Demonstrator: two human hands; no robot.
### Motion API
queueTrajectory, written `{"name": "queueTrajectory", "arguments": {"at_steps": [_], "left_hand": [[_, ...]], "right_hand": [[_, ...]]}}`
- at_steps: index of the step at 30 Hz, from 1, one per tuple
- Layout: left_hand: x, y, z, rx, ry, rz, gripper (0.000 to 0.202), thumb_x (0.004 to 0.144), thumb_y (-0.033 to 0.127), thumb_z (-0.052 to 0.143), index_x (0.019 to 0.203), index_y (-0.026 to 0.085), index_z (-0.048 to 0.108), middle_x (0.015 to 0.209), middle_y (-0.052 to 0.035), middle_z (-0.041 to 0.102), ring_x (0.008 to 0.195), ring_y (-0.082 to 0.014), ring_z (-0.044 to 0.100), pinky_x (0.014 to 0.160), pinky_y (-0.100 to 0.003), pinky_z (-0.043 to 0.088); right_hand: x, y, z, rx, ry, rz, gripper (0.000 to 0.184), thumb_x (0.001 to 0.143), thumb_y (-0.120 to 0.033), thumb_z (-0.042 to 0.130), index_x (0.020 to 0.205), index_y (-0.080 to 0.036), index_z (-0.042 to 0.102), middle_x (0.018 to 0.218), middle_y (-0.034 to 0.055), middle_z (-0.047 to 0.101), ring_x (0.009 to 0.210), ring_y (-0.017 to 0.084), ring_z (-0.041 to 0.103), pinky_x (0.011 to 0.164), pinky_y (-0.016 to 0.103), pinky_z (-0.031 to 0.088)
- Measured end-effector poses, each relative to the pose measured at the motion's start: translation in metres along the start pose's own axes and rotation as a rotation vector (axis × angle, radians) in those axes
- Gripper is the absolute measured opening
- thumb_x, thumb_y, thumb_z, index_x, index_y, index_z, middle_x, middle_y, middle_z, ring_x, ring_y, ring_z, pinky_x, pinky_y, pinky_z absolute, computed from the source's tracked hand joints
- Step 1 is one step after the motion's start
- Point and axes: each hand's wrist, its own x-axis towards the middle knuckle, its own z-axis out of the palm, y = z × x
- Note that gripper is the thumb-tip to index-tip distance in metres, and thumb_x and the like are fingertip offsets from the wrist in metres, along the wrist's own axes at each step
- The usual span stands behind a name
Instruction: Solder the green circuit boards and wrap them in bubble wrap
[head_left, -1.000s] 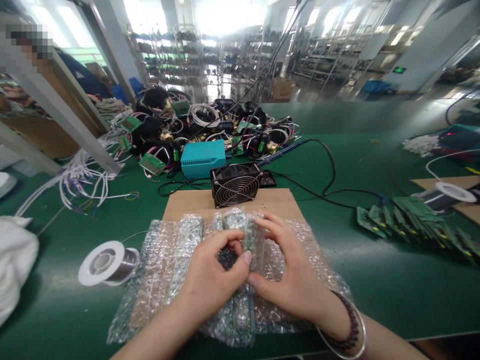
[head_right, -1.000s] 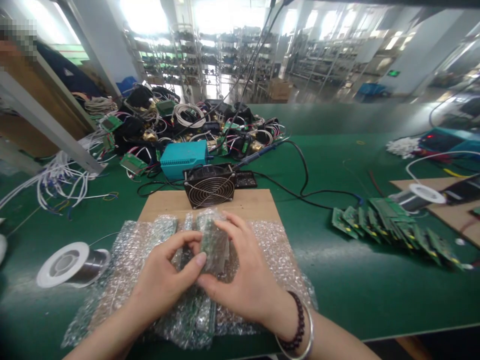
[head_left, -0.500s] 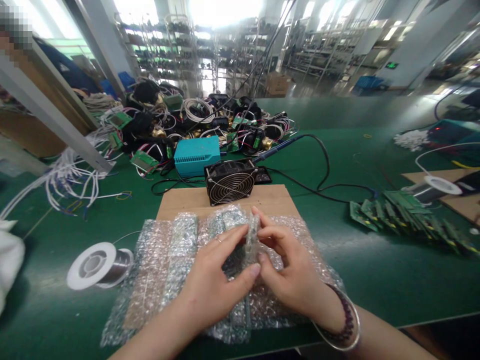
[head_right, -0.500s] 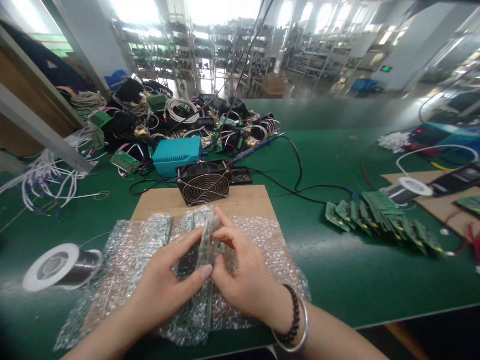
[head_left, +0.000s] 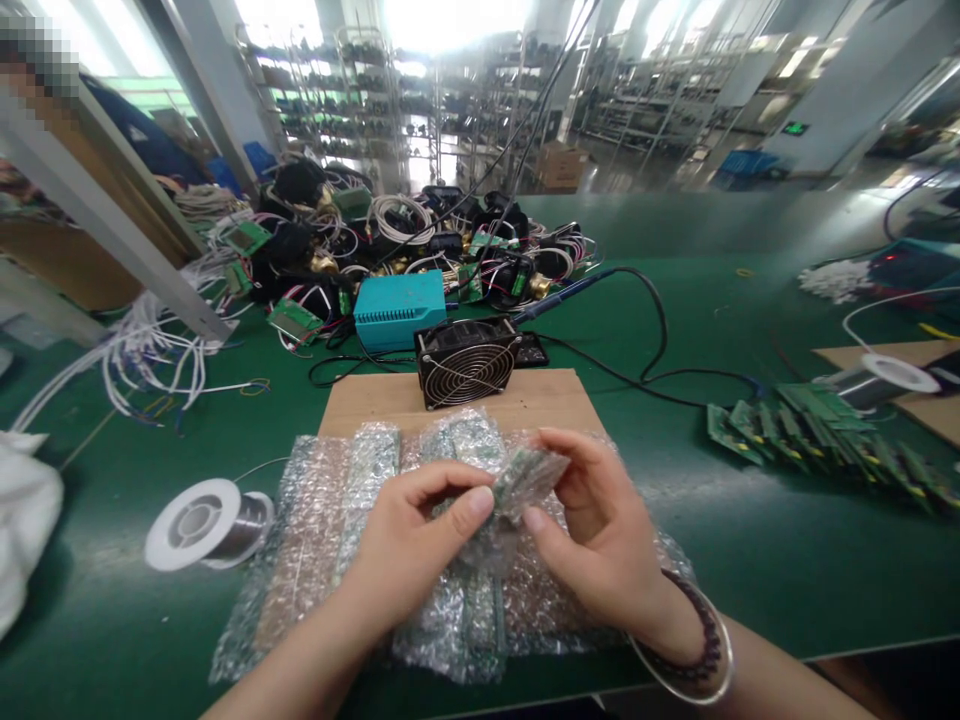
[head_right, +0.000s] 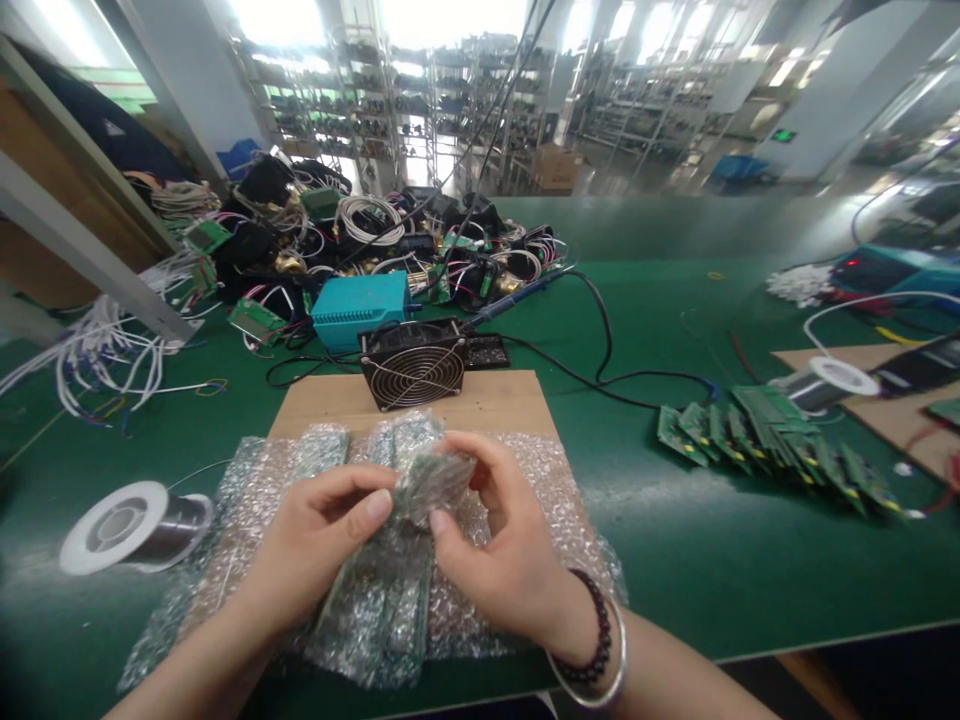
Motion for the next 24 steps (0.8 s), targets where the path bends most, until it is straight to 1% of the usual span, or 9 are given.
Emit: {"name": "queueTrajectory", "arguments": {"at_steps": [3,6,9,11,13,15,17,20,24], "left_hand": [[0.002,-0.001,-0.002,-0.022,0.042,-0.025,0.026,0.071,0.046,0.068,0.068,0.021,0.068,0.070,-0.0019,0.072,0.068,-0.0164,0.065,0.066,-0.030,0.055],[0.001,-0.002,-0.003,0.093,0.107,0.054,0.023,0.076,0.042,0.065,0.066,0.021,0.066,0.067,-0.0006,0.070,0.064,-0.0151,0.063,0.064,-0.030,0.054],[-0.003,-0.004,-0.002,0.383,0.269,0.393,0.015,0.083,0.028,0.061,0.070,0.023,0.065,0.069,0.0013,0.070,0.068,-0.0144,0.065,0.070,-0.030,0.054],[-0.006,-0.006,0.001,0.552,0.366,0.656,0.011,0.086,0.021,0.059,0.077,0.024,0.064,0.073,0.0021,0.071,0.072,-0.0132,0.066,0.075,-0.029,0.054],[-0.008,-0.006,0.005,0.662,0.409,0.856,0.009,0.088,0.018,0.058,0.081,0.022,0.062,0.074,0.0023,0.071,0.072,-0.0113,0.066,0.079,-0.028,0.054],[-0.011,-0.006,0.009,0.728,0.411,0.975,0.010,0.090,0.017,0.056,0.082,0.020,0.061,0.074,0.0023,0.071,0.070,-0.0095,0.064,0.080,-0.025,0.053],[-0.013,-0.006,0.011,0.771,0.384,1.031,0.012,0.091,0.018,0.055,0.082,0.019,0.062,0.075,0.0021,0.071,0.072,-0.0090,0.064,0.082,-0.024,0.052],[-0.014,-0.008,0.011,0.826,0.350,1.063,0.006,0.089,0.017,0.059,0.088,0.018,0.065,0.081,0.0018,0.073,0.083,-0.0108,0.064,0.090,-0.027,0.050],[-0.010,-0.012,0.010,0.861,0.248,1.096,0.017,0.091,0.010,0.050,0.094,0.018,0.066,0.091,-0.0003,0.073,0.094,-0.0123,0.064,0.096,-0.029,0.048]], "right_hand": [[0.001,-0.001,-0.002,0.018,0.005,-0.009,0.051,0.075,-0.014,0.065,0.122,-0.029,0.051,0.112,0.0067,0.062,0.103,0.019,0.062,0.090,0.035,0.055],[0.008,-0.008,-0.002,0.112,-0.044,0.119,0.045,0.072,-0.021,0.068,0.115,-0.026,0.056,0.100,0.0058,0.067,0.086,0.018,0.067,0.074,0.031,0.058],[0.017,-0.017,0.000,0.061,-0.079,0.258,0.019,0.067,-0.023,0.067,0.086,-0.022,0.064,0.073,0.0016,0.068,0.060,0.013,0.062,0.052,0.024,0.053],[0.021,-0.022,0.001,-0.020,-0.041,0.275,0.005,0.066,-0.023,0.064,0.069,-0.021,0.062,0.058,-0.0010,0.063,0.050,0.011,0.056,0.044,0.021,0.047],[0.023,-0.024,0.001,-0.086,0.035,0.259,0.006,0.065,-0.023,0.063,0.062,-0.020,0.059,0.052,-0.0027,0.059,0.046,0.009,0.052,0.043,0.021,0.045],[0.023,-0.022,0.000,-0.125,0.097,0.248,0.009,0.063,-0.023,0.064,0.060,-0.020,0.057,0.051,-0.0036,0.058,0.047,0.009,0.052,0.046,0.021,0.045],[0.023,-0.018,0.000,-0.074,0.110,0.286,0.011,0.063,-0.023,0.067,0.061,-0.020,0.057,0.053,-0.0038,0.058,0.049,0.009,0.052,0.048,0.022,0.046],[0.023,-0.010,-0.002,0.232,0.083,0.437,0.015,0.064,-0.027,0.071,0.071,-0.020,0.060,0.063,-0.0025,0.062,0.054,0.010,0.056,0.050,0.022,0.048],[0.023,-0.005,-0.002,0.610,0.006,0.599,0.023,0.068,-0.035,0.072,0.082,-0.022,0.059,0.075,-0.0007,0.066,0.065,0.012,0.061,0.058,0.025,0.051]]}}
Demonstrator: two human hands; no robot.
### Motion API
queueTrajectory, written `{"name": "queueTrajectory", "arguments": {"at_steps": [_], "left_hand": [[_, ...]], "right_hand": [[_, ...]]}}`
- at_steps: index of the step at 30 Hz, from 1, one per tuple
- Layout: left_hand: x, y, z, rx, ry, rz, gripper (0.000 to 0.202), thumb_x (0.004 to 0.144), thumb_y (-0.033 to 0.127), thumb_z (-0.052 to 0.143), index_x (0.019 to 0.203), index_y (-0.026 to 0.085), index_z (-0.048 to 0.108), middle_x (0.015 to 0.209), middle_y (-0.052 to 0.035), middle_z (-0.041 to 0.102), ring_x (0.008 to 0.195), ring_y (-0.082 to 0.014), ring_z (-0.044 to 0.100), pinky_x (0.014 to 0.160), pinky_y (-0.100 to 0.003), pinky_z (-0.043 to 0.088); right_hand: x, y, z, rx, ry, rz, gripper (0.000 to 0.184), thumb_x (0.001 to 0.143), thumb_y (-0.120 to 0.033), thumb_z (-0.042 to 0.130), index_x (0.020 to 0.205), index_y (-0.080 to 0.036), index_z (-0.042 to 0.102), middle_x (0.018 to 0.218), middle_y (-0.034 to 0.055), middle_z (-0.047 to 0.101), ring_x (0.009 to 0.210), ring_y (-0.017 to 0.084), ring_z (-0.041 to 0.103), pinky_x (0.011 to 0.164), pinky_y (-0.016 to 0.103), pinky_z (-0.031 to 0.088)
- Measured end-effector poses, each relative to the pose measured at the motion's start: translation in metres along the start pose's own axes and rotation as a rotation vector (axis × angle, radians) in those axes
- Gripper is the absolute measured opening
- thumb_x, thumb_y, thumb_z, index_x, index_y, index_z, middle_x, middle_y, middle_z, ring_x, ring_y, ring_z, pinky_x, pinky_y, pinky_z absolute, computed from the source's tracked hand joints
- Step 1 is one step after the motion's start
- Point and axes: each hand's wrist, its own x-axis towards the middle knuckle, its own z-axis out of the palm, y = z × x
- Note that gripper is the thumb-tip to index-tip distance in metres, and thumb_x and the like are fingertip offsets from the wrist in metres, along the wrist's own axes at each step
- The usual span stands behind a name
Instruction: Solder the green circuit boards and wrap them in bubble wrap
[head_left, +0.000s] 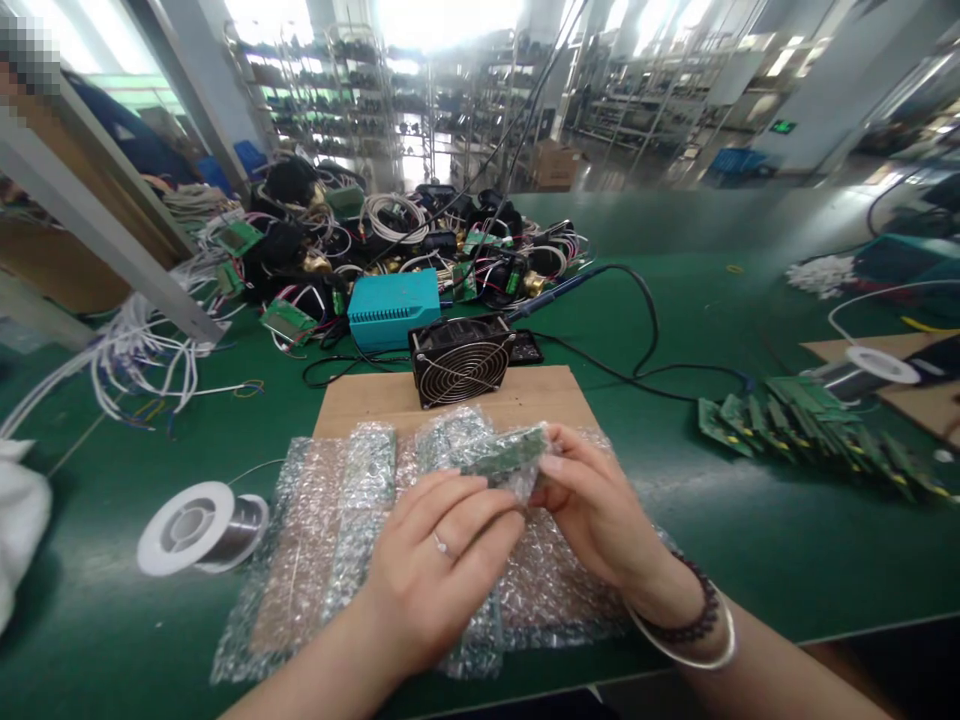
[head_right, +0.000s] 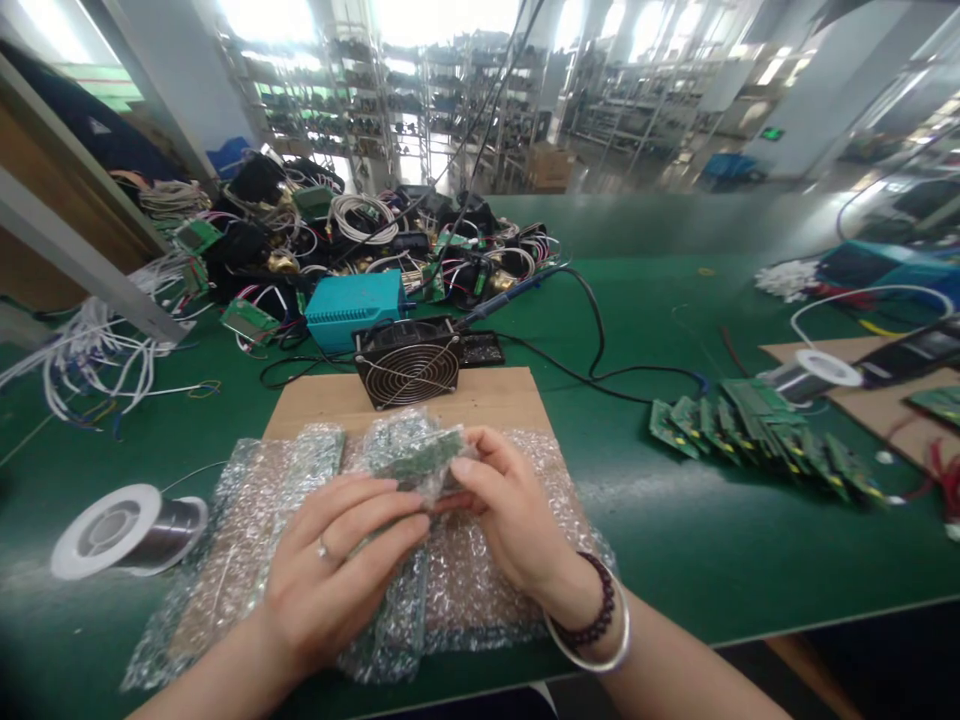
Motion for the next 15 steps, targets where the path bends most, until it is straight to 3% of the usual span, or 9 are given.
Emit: {"name": "queueTrajectory", "arguments": {"at_steps": [6,9,12,15], "left_hand": [[-0.002,-0.002,0.009,-0.093,-0.166,0.083,0.027,0.092,0.007,0.039,0.091,0.016,0.064,0.093,-0.0008,0.073,0.104,-0.0131,0.063,0.110,-0.036,0.038],[-0.003,0.001,0.008,-0.160,-0.215,0.094,0.025,0.087,0.003,0.042,0.090,0.017,0.063,0.094,0.0006,0.073,0.107,-0.0136,0.062,0.114,-0.037,0.033],[-0.002,0.002,0.004,-0.230,-0.220,0.016,0.021,0.083,0.005,0.045,0.088,0.018,0.060,0.090,0.0008,0.072,0.100,-0.0135,0.063,0.110,-0.035,0.039],[0.001,-0.002,0.001,-0.243,-0.170,-0.055,0.017,0.084,0.008,0.045,0.085,0.020,0.057,0.083,0.0011,0.070,0.092,-0.0139,0.065,0.102,-0.036,0.046]], "right_hand": [[0.002,-0.007,0.002,0.044,-0.155,0.056,0.040,0.065,-0.036,0.077,0.099,-0.024,0.061,0.090,0.0019,0.069,0.082,0.015,0.064,0.079,0.030,0.050],[0.009,-0.012,-0.002,0.010,0.019,0.076,0.038,0.059,-0.031,0.079,0.092,-0.023,0.062,0.085,-0.0005,0.069,0.077,0.014,0.063,0.071,0.028,0.050],[0.020,-0.017,-0.013,-0.015,0.266,0.049,0.038,0.055,-0.030,0.080,0.086,-0.021,0.060,0.074,-0.0036,0.066,0.065,0.012,0.059,0.062,0.026,0.047],[0.029,-0.021,-0.026,-0.019,0.301,0.024,0.043,0.058,-0.031,0.079,0.095,-0.021,0.061,0.073,-0.0041,0.066,0.063,0.011,0.059,0.062,0.026,0.047]]}}
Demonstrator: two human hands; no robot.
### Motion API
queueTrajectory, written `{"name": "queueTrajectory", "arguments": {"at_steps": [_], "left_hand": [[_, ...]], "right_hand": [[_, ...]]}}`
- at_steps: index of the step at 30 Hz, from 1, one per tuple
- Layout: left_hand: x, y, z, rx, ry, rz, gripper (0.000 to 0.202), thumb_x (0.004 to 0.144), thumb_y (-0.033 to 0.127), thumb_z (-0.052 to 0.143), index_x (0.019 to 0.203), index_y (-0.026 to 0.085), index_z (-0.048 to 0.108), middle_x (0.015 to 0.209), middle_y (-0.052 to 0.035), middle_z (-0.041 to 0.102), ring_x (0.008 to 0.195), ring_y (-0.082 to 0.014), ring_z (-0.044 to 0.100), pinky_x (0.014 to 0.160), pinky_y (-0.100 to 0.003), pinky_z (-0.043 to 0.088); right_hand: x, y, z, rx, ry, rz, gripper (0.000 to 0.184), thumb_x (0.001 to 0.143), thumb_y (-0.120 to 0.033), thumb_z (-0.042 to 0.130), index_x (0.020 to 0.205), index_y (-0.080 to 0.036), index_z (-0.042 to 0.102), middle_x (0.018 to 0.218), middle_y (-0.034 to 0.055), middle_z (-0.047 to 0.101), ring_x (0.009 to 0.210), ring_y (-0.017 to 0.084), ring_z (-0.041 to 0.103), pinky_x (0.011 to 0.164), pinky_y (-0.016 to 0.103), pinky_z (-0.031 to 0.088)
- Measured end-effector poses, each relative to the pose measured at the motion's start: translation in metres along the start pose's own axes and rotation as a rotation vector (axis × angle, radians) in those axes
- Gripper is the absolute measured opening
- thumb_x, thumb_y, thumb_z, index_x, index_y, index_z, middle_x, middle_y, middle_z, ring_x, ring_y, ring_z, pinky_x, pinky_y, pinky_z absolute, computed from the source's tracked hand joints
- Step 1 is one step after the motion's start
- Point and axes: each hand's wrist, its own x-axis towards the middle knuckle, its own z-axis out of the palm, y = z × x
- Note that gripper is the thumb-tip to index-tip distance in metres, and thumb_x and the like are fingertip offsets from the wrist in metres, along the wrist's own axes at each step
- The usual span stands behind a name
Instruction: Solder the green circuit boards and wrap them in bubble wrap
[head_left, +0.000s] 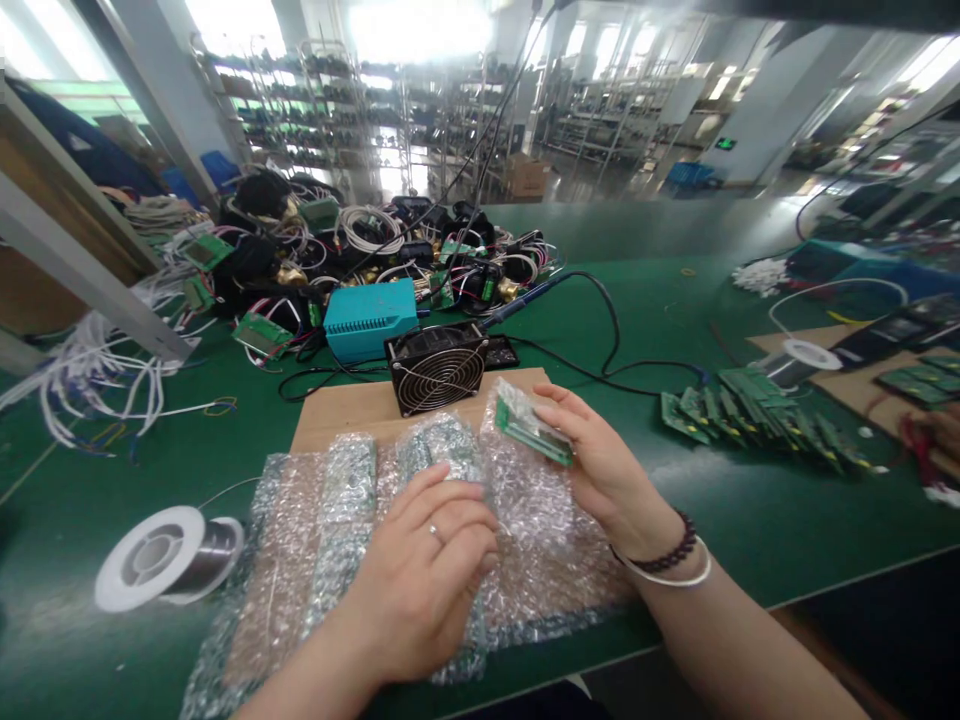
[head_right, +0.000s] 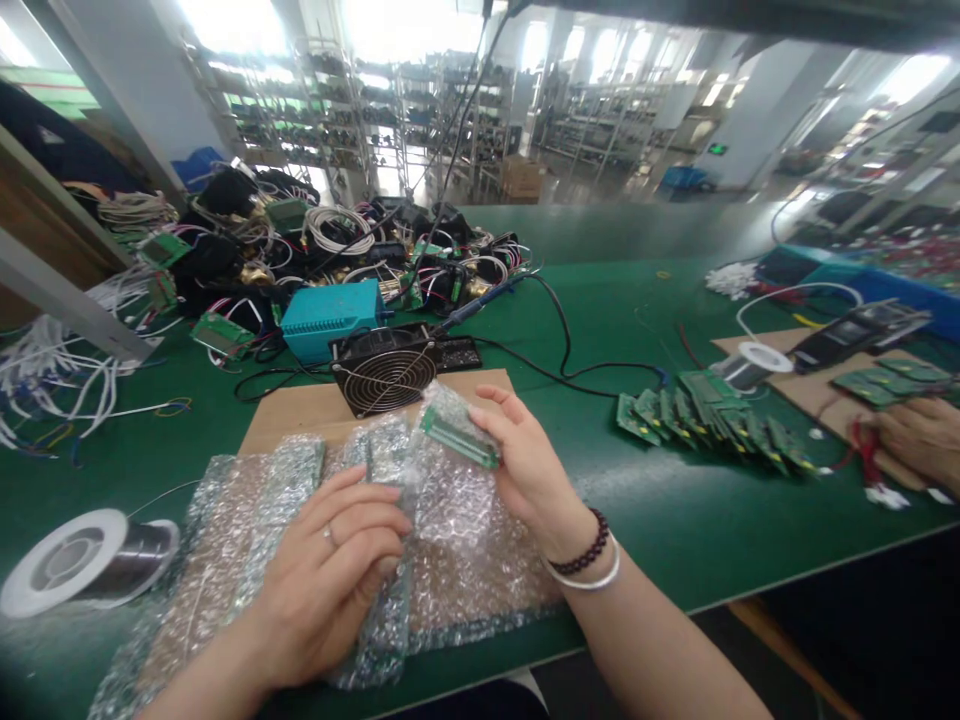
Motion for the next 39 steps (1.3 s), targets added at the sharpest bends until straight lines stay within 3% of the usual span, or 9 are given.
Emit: {"name": "queueTrajectory", "arguments": {"at_steps": [7,11,15,20,26,29,33,36,39], "left_hand": [[0.002,-0.002,0.006,0.023,-0.090,0.007,0.012,0.087,0.013,0.048,0.085,0.019,0.058,0.078,0.0002,0.069,0.087,-0.0173,0.065,0.093,-0.041,0.052],[0.002,-0.002,0.009,0.040,-0.095,0.050,0.014,0.088,0.014,0.048,0.090,0.017,0.062,0.084,-0.0022,0.070,0.086,-0.0180,0.064,0.088,-0.041,0.054],[-0.001,-0.004,0.007,0.167,0.063,0.076,0.023,0.085,0.010,0.052,0.105,0.014,0.062,0.090,-0.0052,0.070,0.087,-0.0170,0.063,0.088,-0.036,0.054],[-0.003,-0.006,0.006,0.309,0.289,-0.113,0.053,0.085,0.009,0.055,0.136,0.009,0.041,0.098,-0.0094,0.070,0.092,-0.0174,0.063,0.086,-0.031,0.054],[-0.006,-0.016,0.016,0.296,-0.026,-0.151,0.036,0.086,0.024,0.054,0.121,0.016,0.054,0.107,-0.0097,0.068,0.100,-0.0254,0.062,0.085,-0.044,0.055],[-0.008,-0.018,0.018,0.264,-0.070,-0.193,0.021,0.082,0.023,0.059,0.103,0.018,0.059,0.105,-0.0083,0.067,0.102,-0.0271,0.061,0.085,-0.048,0.055],[-0.005,-0.012,0.010,0.032,0.025,-0.299,0.004,0.085,0.018,0.056,0.082,0.021,0.056,0.083,-0.0008,0.067,0.080,-0.0176,0.064,0.069,-0.032,0.055],[0.000,-0.009,0.002,-0.096,0.204,-0.606,0.006,0.087,0.027,0.056,0.085,0.021,0.056,0.072,0.0018,0.065,0.065,-0.0135,0.062,0.058,-0.025,0.051],[0.001,-0.009,0.001,-0.300,0.282,-0.860,0.017,0.088,0.034,0.052,0.094,0.019,0.058,0.081,-0.0021,0.068,0.073,-0.0145,0.066,0.062,-0.026,0.053]], "right_hand": [[0.020,0.000,-0.010,-0.087,-0.178,0.126,0.029,0.065,-0.041,0.074,0.083,-0.020,0.068,0.084,0.0014,0.071,0.075,0.015,0.063,0.070,0.029,0.049],[0.021,-0.001,-0.011,-0.350,-0.243,-0.016,0.045,0.056,-0.039,0.079,0.096,-0.022,0.067,0.100,0.0029,0.071,0.087,0.017,0.064,0.073,0.029,0.050],[0.030,0.000,-0.019,-0.709,-0.165,-0.122,0.027,0.065,-0.038,0.070,0.080,-0.016,0.067,0.076,0.0034,0.069,0.066,0.015,0.060,0.063,0.028,0.047],[0.047,-0.003,-0.038,-0.855,-0.011,-0.154,0.022,0.071,-0.037,0.065,0.066,-0.016,0.062,0.051,-0.0016,0.054,0.045,0.012,0.046,0.048,0.026,0.037],[0.046,-0.013,-0.047,-0.947,0.212,-0.368,0.027,0.062,-0.034,0.074,0.084,-0.018,0.068,0.081,0.0076,0.067,0.075,0.021,0.059,0.073,0.035,0.045],[0.037,-0.015,-0.039,-0.913,0.265,-0.486,0.030,0.070,-0.037,0.067,0.093,-0.019,0.068,0.093,0.0089,0.068,0.084,0.022,0.059,0.080,0.038,0.046],[0.015,-0.012,-0.017,-0.726,-0.065,-0.449,0.025,0.074,-0.041,0.065,0.085,-0.019,0.070,0.080,0.0053,0.070,0.071,0.017,0.062,0.070,0.034,0.050],[-0.006,-0.003,-0.001,-0.484,-0.535,-0.241,0.033,0.072,-0.046,0.070,0.093,-0.020,0.070,0.081,0.0039,0.071,0.069,0.014,0.063,0.067,0.031,0.052],[-0.022,0.009,0.009,-0.357,-0.756,-0.075,0.038,0.068,-0.044,0.076,0.095,-0.019,0.069,0.081,0.0022,0.070,0.070,0.012,0.064,0.068,0.028,0.053]]}}
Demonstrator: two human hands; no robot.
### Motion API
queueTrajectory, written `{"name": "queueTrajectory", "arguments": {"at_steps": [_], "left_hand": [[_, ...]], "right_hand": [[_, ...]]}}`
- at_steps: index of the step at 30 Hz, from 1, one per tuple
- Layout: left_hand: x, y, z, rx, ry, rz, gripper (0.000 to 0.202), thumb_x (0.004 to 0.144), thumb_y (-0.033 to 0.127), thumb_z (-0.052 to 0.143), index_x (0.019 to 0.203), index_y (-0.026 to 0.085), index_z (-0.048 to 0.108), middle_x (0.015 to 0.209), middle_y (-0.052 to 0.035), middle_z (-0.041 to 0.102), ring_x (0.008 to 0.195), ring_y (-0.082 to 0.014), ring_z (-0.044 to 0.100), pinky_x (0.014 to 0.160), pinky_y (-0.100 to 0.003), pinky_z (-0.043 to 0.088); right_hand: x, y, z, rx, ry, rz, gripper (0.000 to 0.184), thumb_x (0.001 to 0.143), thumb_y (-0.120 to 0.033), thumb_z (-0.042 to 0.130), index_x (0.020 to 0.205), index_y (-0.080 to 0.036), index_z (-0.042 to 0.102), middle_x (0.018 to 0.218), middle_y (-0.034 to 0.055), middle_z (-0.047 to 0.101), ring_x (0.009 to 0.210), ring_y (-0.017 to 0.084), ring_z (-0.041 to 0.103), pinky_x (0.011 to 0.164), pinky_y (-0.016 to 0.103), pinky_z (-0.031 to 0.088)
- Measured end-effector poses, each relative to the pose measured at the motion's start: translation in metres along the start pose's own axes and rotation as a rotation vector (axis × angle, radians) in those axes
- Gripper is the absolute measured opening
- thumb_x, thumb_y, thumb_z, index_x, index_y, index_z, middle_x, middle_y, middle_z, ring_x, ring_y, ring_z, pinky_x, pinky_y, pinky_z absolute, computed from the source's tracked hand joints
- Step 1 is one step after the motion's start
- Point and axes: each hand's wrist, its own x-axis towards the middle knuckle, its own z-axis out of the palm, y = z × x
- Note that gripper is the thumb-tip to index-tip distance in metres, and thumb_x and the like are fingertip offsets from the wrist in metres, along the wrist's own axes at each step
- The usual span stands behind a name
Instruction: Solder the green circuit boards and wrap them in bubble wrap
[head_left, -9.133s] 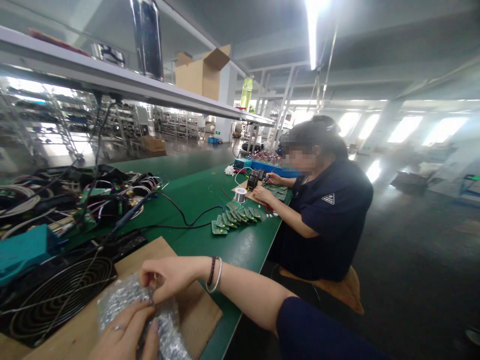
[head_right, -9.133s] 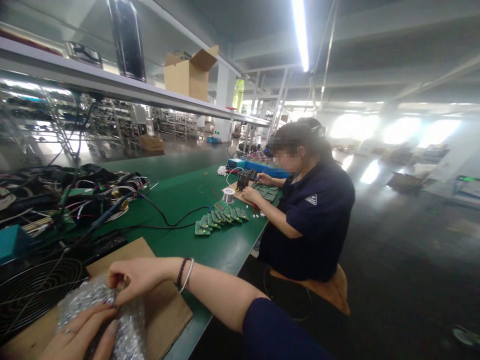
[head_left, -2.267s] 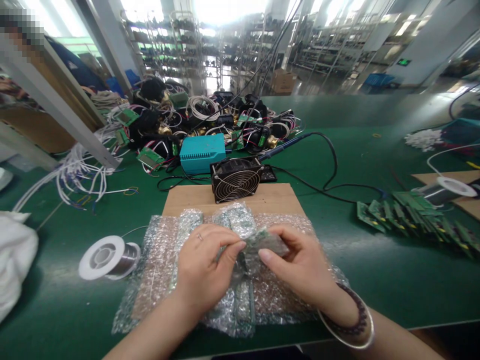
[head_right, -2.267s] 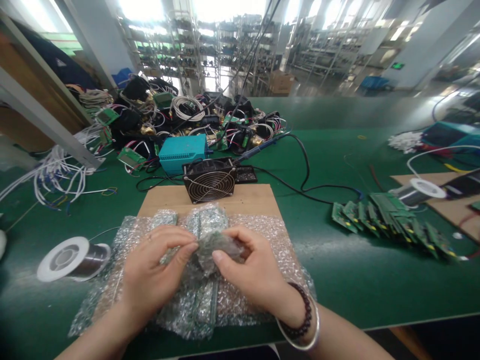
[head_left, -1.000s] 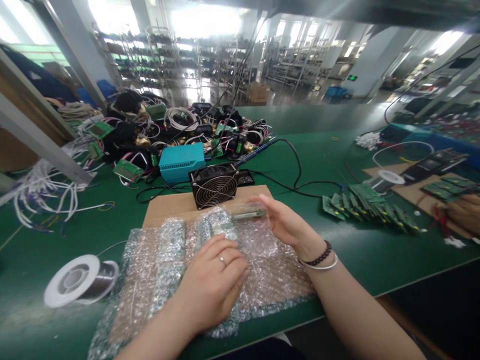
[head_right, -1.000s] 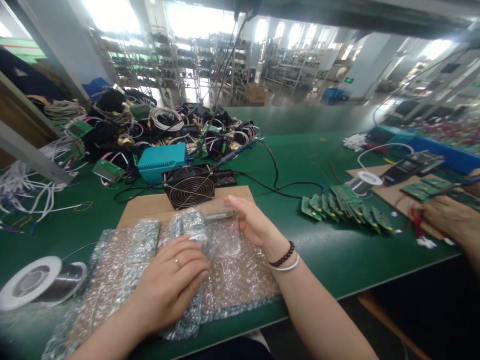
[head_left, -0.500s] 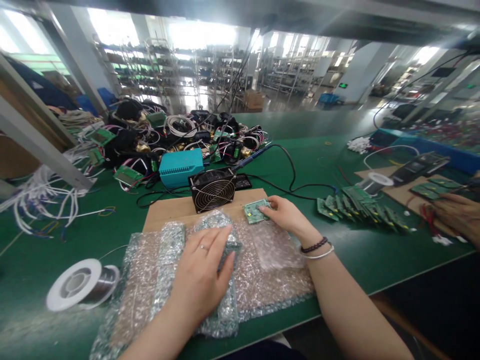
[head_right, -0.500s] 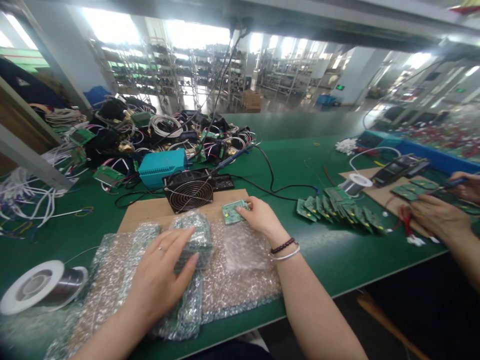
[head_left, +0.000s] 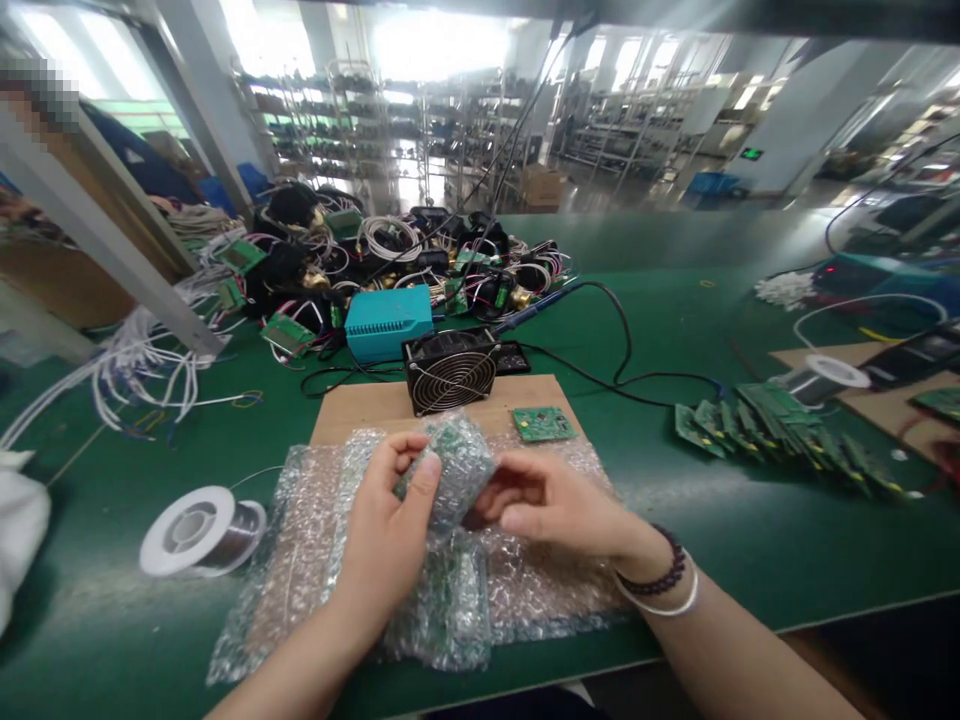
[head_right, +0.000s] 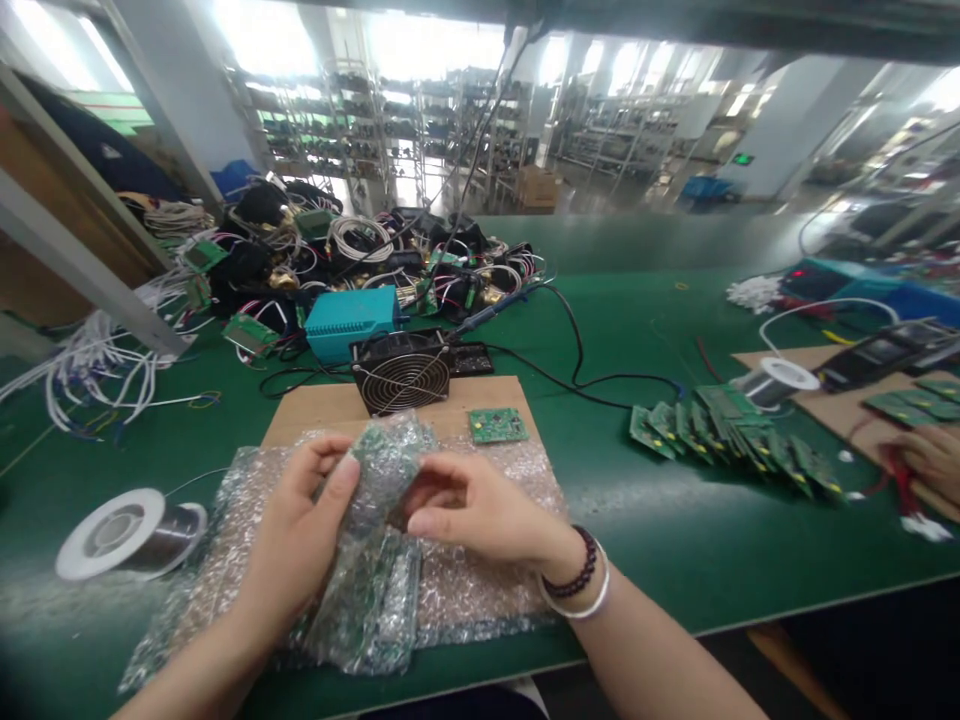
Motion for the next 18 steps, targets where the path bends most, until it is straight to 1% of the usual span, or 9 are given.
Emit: {"name": "queueTrajectory", "arguments": {"at_steps": [1,3,5,8,10,12,14,16,18], "left_hand": [[-0.0001,-0.0012,0.0007,-0.071,-0.035,-0.059,0.021,0.089,0.035,0.050,0.099,0.018,0.058,0.086,-0.0039,0.070,0.076,-0.0152,0.067,0.065,-0.027,0.055],[-0.0012,-0.0049,0.0030,-0.209,-0.123,-0.148,0.028,0.090,0.036,0.047,0.109,0.018,0.058,0.098,-0.0077,0.071,0.086,-0.0172,0.068,0.071,-0.030,0.057],[-0.0024,-0.0084,0.0050,-0.325,-0.194,-0.204,0.034,0.089,0.034,0.048,0.118,0.017,0.057,0.112,-0.0109,0.069,0.099,-0.0203,0.067,0.079,-0.033,0.058],[-0.0028,-0.0104,0.0065,-0.410,-0.276,-0.191,0.045,0.084,0.028,0.054,0.128,0.017,0.052,0.124,-0.0136,0.064,0.112,-0.0240,0.063,0.087,-0.039,0.057],[-0.0025,-0.0093,0.0073,-0.387,-0.284,-0.131,0.047,0.082,0.027,0.058,0.128,0.016,0.053,0.119,-0.0133,0.067,0.107,-0.0234,0.066,0.087,-0.040,0.058],[-0.0027,-0.0071,0.0083,-0.323,-0.223,-0.064,0.042,0.082,0.025,0.059,0.123,0.017,0.056,0.111,-0.0112,0.071,0.099,-0.0211,0.069,0.083,-0.038,0.060],[-0.0040,-0.0046,0.0089,-0.199,-0.098,0.038,0.033,0.082,0.022,0.060,0.115,0.018,0.060,0.103,-0.0081,0.072,0.092,-0.0183,0.070,0.079,-0.034,0.061],[-0.0063,-0.0022,0.0086,-0.025,0.037,0.199,0.025,0.081,0.019,0.061,0.106,0.020,0.063,0.095,-0.0048,0.071,0.086,-0.0154,0.069,0.075,-0.030,0.061],[-0.0087,-0.0005,0.0073,0.133,0.117,0.390,0.019,0.081,0.017,0.061,0.100,0.020,0.064,0.088,-0.0025,0.068,0.080,-0.0131,0.066,0.071,-0.027,0.059]], "right_hand": [[-0.0004,0.0021,0.0042,0.023,-0.003,0.029,0.033,0.069,-0.042,0.076,0.091,-0.018,0.069,0.079,0.0017,0.070,0.069,0.011,0.064,0.066,0.027,0.053],[0.0001,0.0051,0.0081,0.045,0.056,0.081,0.026,0.074,-0.042,0.072,0.080,-0.017,0.067,0.071,0.0012,0.069,0.062,0.010,0.064,0.061,0.025,0.052],[0.0017,0.0057,0.0076,0.082,0.141,0.094,0.028,0.076,-0.044,0.070,0.072,-0.017,0.064,0.061,0.0001,0.066,0.054,0.009,0.062,0.055,0.023,0.051],[0.0039,0.0035,0.0044,0.131,0.235,0.051,0.033,0.073,-0.047,0.072,0.065,-0.017,0.062,0.054,-0.0016,0.063,0.048,0.007,0.059,0.051,0.021,0.049],[0.0045,0.0026,0.0036,0.135,0.284,0.019,0.032,0.072,-0.047,0.072,0.066,-0.017,0.064,0.054,-0.0021,0.063,0.048,0.007,0.058,0.051,0.020,0.050],[0.0043,0.0032,0.0043,0.125,0.316,0.002,0.028,0.072,-0.045,0.073,0.073,-0.018,0.067,0.059,-0.0015,0.065,0.052,0.008,0.060,0.055,0.022,0.053],[0.0035,0.0053,0.0064,0.130,0.317,0.004,0.028,0.069,-0.040,0.077,0.085,-0.019,0.068,0.071,0.0007,0.068,0.062,0.010,0.065,0.062,0.026,0.056],[0.0019,0.0077,0.0092,0.149,0.260,0.016,0.038,0.066,-0.036,0.080,0.097,-0.021,0.066,0.090,0.0041,0.070,0.076,0.014,0.067,0.070,0.030,0.058],[-0.0003,0.0094,0.0122,0.184,0.165,0.009,0.050,0.065,-0.035,0.081,0.109,-0.023,0.062,0.109,0.0073,0.067,0.090,0.017,0.067,0.079,0.034,0.057]]}}
